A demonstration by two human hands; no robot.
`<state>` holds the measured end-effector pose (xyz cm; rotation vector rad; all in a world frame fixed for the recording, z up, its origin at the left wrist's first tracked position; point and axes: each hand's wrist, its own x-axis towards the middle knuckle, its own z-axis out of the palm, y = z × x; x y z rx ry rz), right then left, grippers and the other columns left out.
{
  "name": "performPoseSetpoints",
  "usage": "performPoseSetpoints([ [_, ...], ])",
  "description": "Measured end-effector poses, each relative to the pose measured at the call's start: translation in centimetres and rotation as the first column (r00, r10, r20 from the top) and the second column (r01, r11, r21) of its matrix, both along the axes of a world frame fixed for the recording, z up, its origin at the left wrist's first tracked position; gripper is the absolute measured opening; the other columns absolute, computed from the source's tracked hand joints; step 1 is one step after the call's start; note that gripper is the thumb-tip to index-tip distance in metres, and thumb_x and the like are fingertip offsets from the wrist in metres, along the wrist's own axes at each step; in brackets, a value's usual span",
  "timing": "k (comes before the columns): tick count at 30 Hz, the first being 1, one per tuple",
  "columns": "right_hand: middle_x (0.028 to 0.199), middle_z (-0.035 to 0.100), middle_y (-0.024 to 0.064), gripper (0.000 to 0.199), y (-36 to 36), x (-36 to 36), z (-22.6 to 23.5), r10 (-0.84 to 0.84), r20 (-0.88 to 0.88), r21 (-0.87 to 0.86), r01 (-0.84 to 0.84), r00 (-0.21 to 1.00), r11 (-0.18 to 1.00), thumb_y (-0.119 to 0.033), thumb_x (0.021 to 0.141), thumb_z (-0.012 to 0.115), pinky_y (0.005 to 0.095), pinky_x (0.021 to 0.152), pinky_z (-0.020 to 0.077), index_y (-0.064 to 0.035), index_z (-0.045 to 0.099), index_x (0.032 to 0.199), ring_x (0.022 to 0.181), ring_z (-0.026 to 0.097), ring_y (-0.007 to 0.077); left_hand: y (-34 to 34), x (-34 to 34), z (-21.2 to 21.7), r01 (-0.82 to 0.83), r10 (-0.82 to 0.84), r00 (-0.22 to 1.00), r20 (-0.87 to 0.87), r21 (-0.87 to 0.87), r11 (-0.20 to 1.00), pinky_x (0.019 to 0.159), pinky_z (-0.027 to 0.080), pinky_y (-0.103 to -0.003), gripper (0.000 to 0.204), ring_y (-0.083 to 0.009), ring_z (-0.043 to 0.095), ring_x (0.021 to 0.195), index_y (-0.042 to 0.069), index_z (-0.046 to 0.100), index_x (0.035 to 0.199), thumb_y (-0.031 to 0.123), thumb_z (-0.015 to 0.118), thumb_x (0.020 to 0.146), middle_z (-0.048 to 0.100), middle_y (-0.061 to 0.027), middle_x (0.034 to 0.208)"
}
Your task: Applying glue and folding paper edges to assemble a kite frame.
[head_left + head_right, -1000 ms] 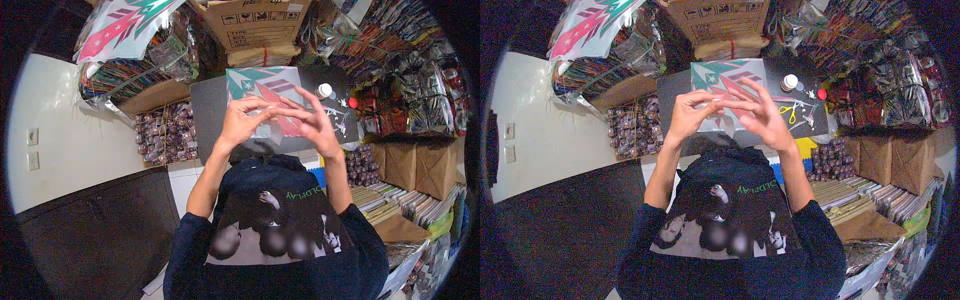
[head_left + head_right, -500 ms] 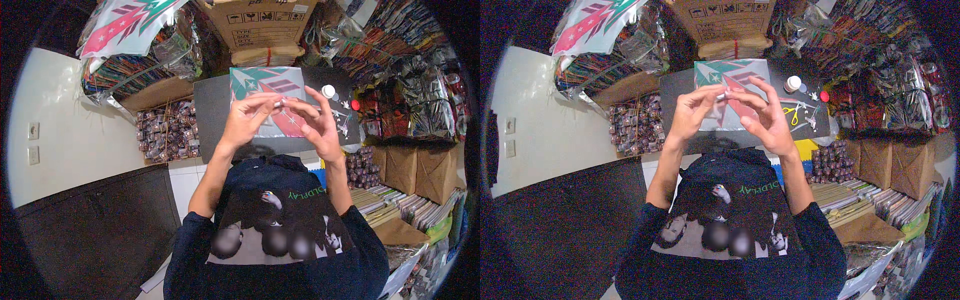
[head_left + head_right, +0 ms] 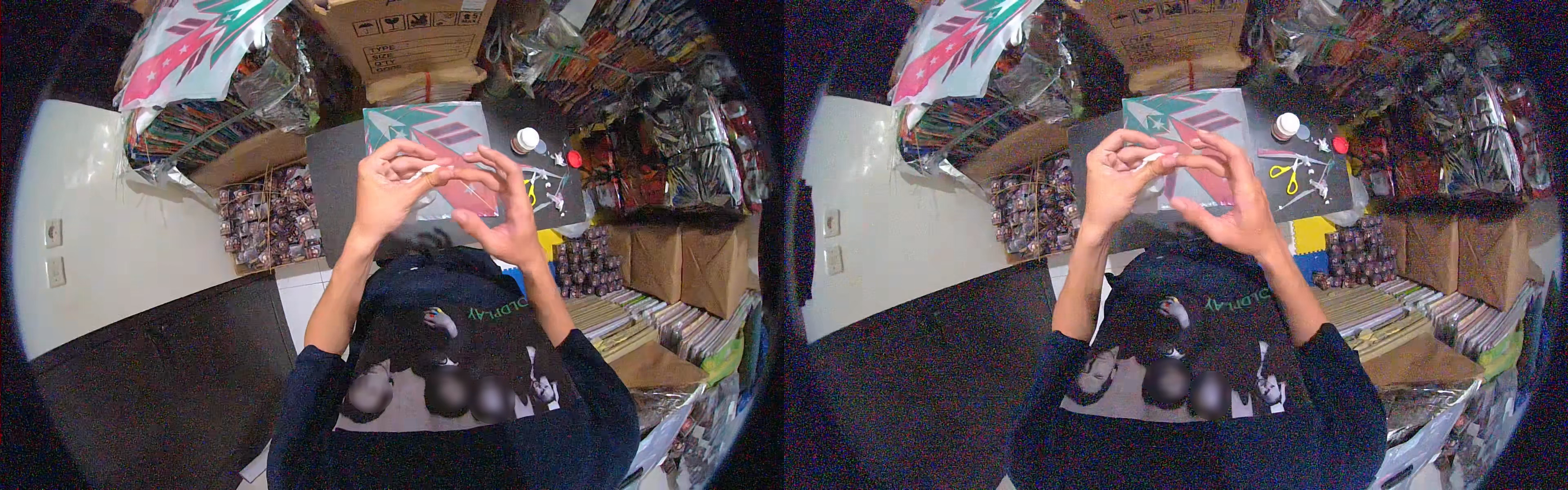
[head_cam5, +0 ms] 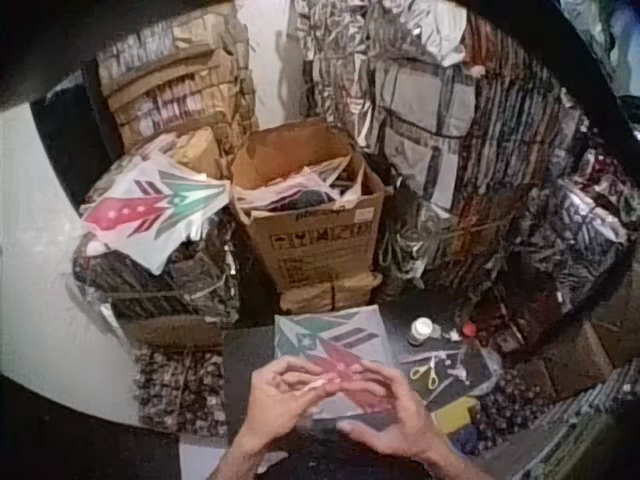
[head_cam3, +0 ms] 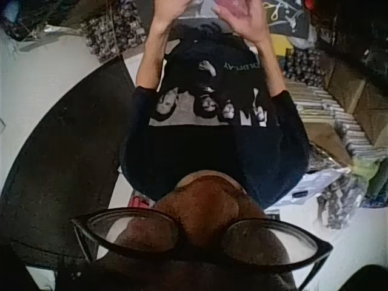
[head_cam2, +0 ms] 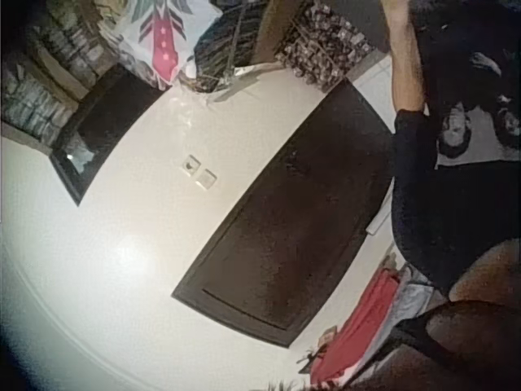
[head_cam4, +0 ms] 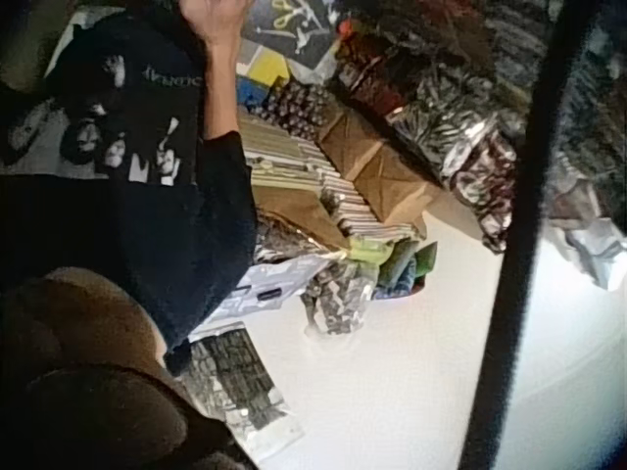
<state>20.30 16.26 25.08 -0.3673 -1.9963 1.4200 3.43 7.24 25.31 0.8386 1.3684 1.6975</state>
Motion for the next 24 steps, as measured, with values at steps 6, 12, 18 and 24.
performPoseSetpoints([
  [6, 0.119, 0.051, 0.0116, 0.068, 1.3, -0.3, -2.0, -0.239, -0.131, -0.182, 0.214, 0.962, 0.960, -0.010, 0.084, 0.075, 0.0338, 0.095, 0.0474, -0.0020, 0.033, 0.138, 0.105, 0.056, 0.0202, 2.7, 0.2, -0.9, -0.126, 0.118, 0.991, 0.055, 0.174, 0.977, 0.078, 0.060, -0.030, 0.019, -0.0205, 0.071, 0.089, -0.003, 0.059, 0.099, -0.003, 0.072, 0.085, 0.070, -0.0172, 0.100],
  [12, 0.096, 0.063, -0.0010, 0.040, 3.4, 2.0, -4.4, 0.028, -0.272, -0.882, -0.261, 0.962, 0.393, -0.028, 0.099, 0.060, 0.0199, 0.065, 0.0461, -0.0063, 0.052, 0.132, 0.081, 0.057, 0.0035, 4.6, 2.5, -2.4, 0.290, -0.167, 0.791, -0.588, 0.122, 0.949, 0.090, 0.053, -0.035, 0.021, -0.0208, 0.065, 0.103, 0.006, 0.075, 0.087, 0.014, 0.084, 0.070, 0.068, -0.0085, 0.106],
  [18, 0.106, 0.069, 0.0058, 0.037, 7.4, 6.1, -8.5, -0.183, 0.112, -0.720, 0.206, 0.977, 0.662, -0.017, 0.094, 0.066, 0.0238, 0.076, 0.0516, -0.0022, 0.060, 0.127, 0.087, 0.063, 0.0087, 4.9, 3.6, -4.3, 0.280, -0.154, 0.741, -0.654, 0.092, 0.956, 0.101, 0.046, -0.040, 0.040, -0.0287, 0.058, 0.121, 0.007, 0.073, 0.102, 0.022, 0.087, 0.067, 0.062, -0.0141, 0.128],
  [24, 0.100, 0.067, 0.0091, 0.040, 15.8, 12.8, -17.7, -0.548, 0.467, -0.153, 0.674, 0.694, 0.722, -0.018, 0.078, 0.082, 0.0294, 0.078, 0.0521, 0.0003, 0.066, 0.111, 0.088, 0.066, 0.0181, 3.8, -2.1, -12.8, -0.077, -0.067, 0.714, -0.696, -0.173, 0.982, 0.099, 0.046, -0.041, 0.042, -0.0312, 0.059, 0.114, 0.005, 0.069, 0.102, 0.033, 0.084, 0.074, 0.062, -0.0163, 0.122],
])
